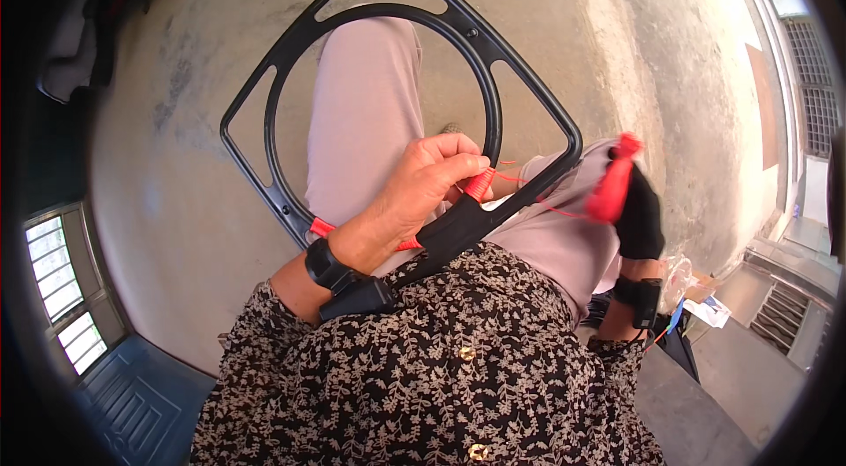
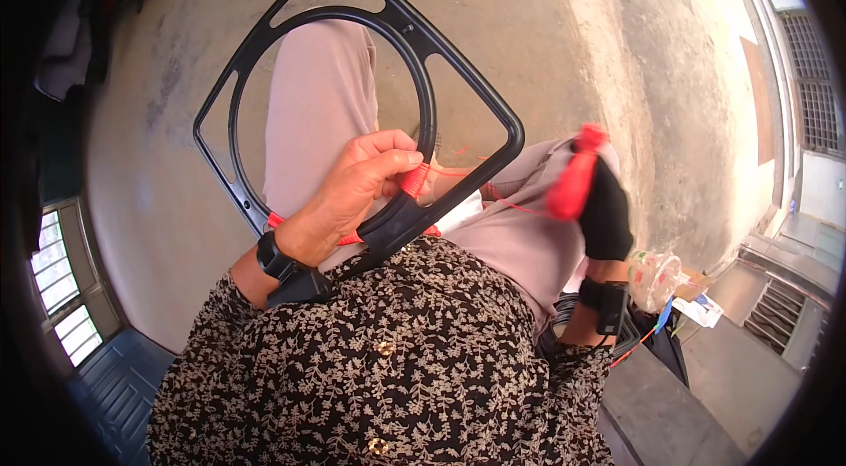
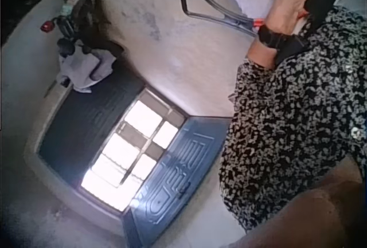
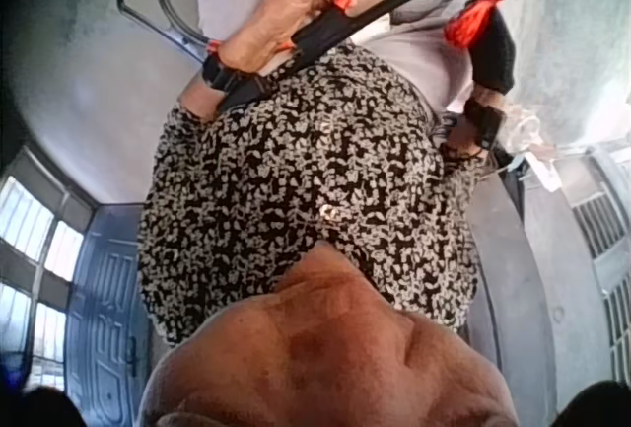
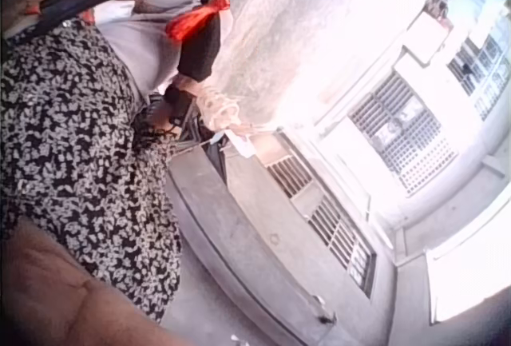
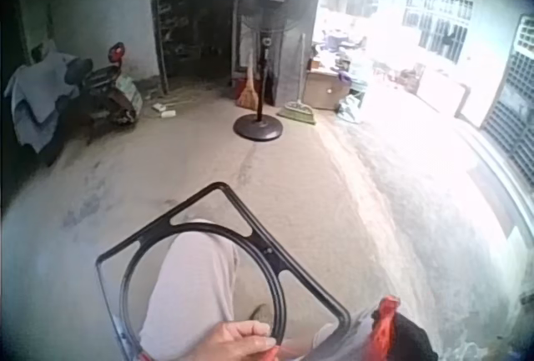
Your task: Winding a red rope around a circular black plastic frame.
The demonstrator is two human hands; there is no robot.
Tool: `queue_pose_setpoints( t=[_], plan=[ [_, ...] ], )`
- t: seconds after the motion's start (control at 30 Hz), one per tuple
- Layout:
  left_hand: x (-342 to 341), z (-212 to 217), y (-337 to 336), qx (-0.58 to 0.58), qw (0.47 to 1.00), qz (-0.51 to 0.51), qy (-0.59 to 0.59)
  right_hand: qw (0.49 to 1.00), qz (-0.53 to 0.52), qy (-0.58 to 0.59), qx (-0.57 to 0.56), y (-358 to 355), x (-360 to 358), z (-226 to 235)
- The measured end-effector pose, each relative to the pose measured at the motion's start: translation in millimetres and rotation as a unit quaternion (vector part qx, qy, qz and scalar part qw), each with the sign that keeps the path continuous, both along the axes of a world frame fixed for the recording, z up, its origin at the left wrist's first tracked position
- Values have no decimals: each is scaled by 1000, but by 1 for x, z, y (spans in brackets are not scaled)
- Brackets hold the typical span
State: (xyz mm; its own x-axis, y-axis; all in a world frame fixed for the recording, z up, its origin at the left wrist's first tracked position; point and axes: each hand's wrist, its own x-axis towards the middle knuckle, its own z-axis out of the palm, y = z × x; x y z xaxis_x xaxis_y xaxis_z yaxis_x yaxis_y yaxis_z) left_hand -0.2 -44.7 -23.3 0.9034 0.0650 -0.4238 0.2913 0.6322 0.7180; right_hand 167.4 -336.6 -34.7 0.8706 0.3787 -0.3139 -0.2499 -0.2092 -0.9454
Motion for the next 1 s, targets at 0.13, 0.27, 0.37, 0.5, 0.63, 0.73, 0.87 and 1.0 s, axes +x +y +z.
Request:
queue_pose_setpoints(
  t=[0.13, 0.27, 0.37, 0.5, 0.63, 0.73, 0.87, 1.0],
  plan=[
    [-1, 2, -3, 10, 1000, 10, -7, 970, 225, 88, -2, 70, -25, 14],
    [-2, 6, -8, 7, 999, 3, -51, 927, 227, 197, 223, 121, -27, 22],
    [-1, 5, -13, 19, 996, 39, -74, 935, 319, 60, 140, 152, -23, 9],
    [-1, -2, -9, -7, 999, 20, -26, 951, 295, 38, 87, 155, -36, -1],
    [1, -10, -14, -74, 996, 44, -1, 944, 263, 40, 197, 150, -51, 0],
    [1, -12, -13, -128, 992, 10, 9, 929, 236, 68, 276, 156, -46, -3],
    [0, -11, -8, -160, 987, -15, 4, 962, 94, 42, 252, 138, -12, -16],
    [-1, -8, -6, -150, 989, -14, 2, 986, -60, -24, 154, 60, 18, -23]
  ],
)
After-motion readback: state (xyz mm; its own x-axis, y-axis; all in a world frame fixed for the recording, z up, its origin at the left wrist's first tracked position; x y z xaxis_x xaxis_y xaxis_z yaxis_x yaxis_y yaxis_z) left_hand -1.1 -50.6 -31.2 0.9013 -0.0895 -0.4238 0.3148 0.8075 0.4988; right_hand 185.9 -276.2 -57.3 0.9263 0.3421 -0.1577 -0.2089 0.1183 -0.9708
